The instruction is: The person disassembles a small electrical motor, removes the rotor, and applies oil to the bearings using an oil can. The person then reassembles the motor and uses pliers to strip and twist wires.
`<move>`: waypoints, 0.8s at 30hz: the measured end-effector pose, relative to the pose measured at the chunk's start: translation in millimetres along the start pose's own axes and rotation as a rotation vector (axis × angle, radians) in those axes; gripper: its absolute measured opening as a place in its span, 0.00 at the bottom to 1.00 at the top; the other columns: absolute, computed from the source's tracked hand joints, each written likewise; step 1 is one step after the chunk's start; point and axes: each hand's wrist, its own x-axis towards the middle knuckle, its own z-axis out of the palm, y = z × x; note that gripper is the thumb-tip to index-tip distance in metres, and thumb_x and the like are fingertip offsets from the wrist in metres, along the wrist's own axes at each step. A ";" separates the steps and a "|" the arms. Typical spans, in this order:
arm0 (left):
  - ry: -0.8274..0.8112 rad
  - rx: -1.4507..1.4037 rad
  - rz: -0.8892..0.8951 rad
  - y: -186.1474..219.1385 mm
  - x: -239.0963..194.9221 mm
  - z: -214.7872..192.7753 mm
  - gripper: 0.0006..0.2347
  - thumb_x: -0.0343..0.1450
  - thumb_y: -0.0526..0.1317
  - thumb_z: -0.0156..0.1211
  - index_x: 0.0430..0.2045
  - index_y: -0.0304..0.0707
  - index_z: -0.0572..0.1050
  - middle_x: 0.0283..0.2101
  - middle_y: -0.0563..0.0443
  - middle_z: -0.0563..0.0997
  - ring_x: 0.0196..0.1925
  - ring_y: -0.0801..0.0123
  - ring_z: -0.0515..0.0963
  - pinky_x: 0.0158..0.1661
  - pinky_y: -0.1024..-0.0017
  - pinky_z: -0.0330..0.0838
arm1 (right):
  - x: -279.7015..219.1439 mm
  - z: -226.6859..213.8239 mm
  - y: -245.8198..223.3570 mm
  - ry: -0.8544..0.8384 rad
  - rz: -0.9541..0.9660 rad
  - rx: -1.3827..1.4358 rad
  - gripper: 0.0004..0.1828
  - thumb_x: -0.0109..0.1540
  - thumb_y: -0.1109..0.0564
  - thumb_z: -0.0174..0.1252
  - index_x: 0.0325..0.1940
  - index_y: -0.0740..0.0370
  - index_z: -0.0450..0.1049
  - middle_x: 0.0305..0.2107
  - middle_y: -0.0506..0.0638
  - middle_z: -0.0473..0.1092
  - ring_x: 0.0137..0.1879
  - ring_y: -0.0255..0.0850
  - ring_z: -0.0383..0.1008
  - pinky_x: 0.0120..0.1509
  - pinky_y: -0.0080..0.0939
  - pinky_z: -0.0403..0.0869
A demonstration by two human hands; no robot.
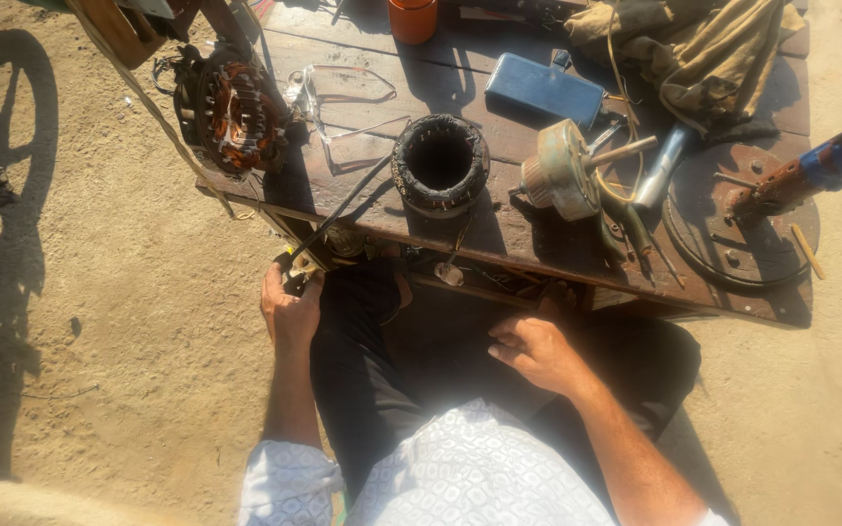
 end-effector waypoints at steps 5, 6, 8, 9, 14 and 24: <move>0.070 0.098 0.075 25.4 -5.2 -1.8 0.28 0.67 0.45 0.72 0.60 0.34 0.69 0.58 0.40 0.74 0.50 0.57 0.80 0.48 0.62 0.76 | -8.6 -20.0 -10.9 0.162 -0.142 0.013 0.16 0.59 0.53 0.65 0.49 0.62 0.77 0.41 0.53 0.76 0.46 0.40 0.81 0.49 0.39 0.81; 0.111 0.104 0.133 34.7 -5.2 -2.3 0.30 0.67 0.45 0.72 0.61 0.34 0.67 0.59 0.39 0.72 0.50 0.56 0.80 0.47 0.61 0.76 | -10.5 -25.2 -15.2 0.210 -0.181 0.014 0.17 0.59 0.53 0.65 0.49 0.62 0.77 0.40 0.52 0.77 0.44 0.40 0.82 0.48 0.39 0.81; 0.161 0.099 0.429 57.9 -3.6 -0.9 0.29 0.70 0.46 0.74 0.62 0.36 0.68 0.60 0.40 0.73 0.56 0.55 0.79 0.53 0.60 0.78 | -12.0 -34.9 -25.5 0.318 -0.279 0.031 0.15 0.60 0.53 0.66 0.48 0.62 0.78 0.39 0.50 0.77 0.43 0.38 0.81 0.47 0.38 0.80; 0.183 0.096 0.574 70.5 -4.2 0.5 0.28 0.71 0.46 0.75 0.63 0.36 0.69 0.60 0.41 0.74 0.59 0.55 0.79 0.56 0.60 0.79 | -12.6 -39.3 -30.7 0.369 -0.326 0.037 0.15 0.60 0.54 0.66 0.48 0.62 0.78 0.38 0.50 0.78 0.42 0.37 0.81 0.46 0.37 0.80; -0.035 0.037 0.867 144.4 -4.8 20.6 0.43 0.63 0.55 0.80 0.68 0.37 0.60 0.65 0.34 0.66 0.67 0.43 0.72 0.63 0.51 0.77 | -5.7 -52.1 -56.2 0.486 -0.458 0.019 0.14 0.61 0.55 0.67 0.47 0.63 0.77 0.38 0.51 0.77 0.45 0.39 0.80 0.48 0.38 0.79; -0.394 0.574 0.752 248.5 22.6 79.0 0.58 0.44 0.67 0.82 0.69 0.53 0.55 0.68 0.28 0.54 0.66 0.32 0.62 0.49 0.40 0.73 | -8.0 -72.5 -39.4 0.837 -0.362 -0.458 0.13 0.59 0.52 0.71 0.42 0.61 0.79 0.45 0.55 0.73 0.57 0.51 0.71 0.61 0.54 0.70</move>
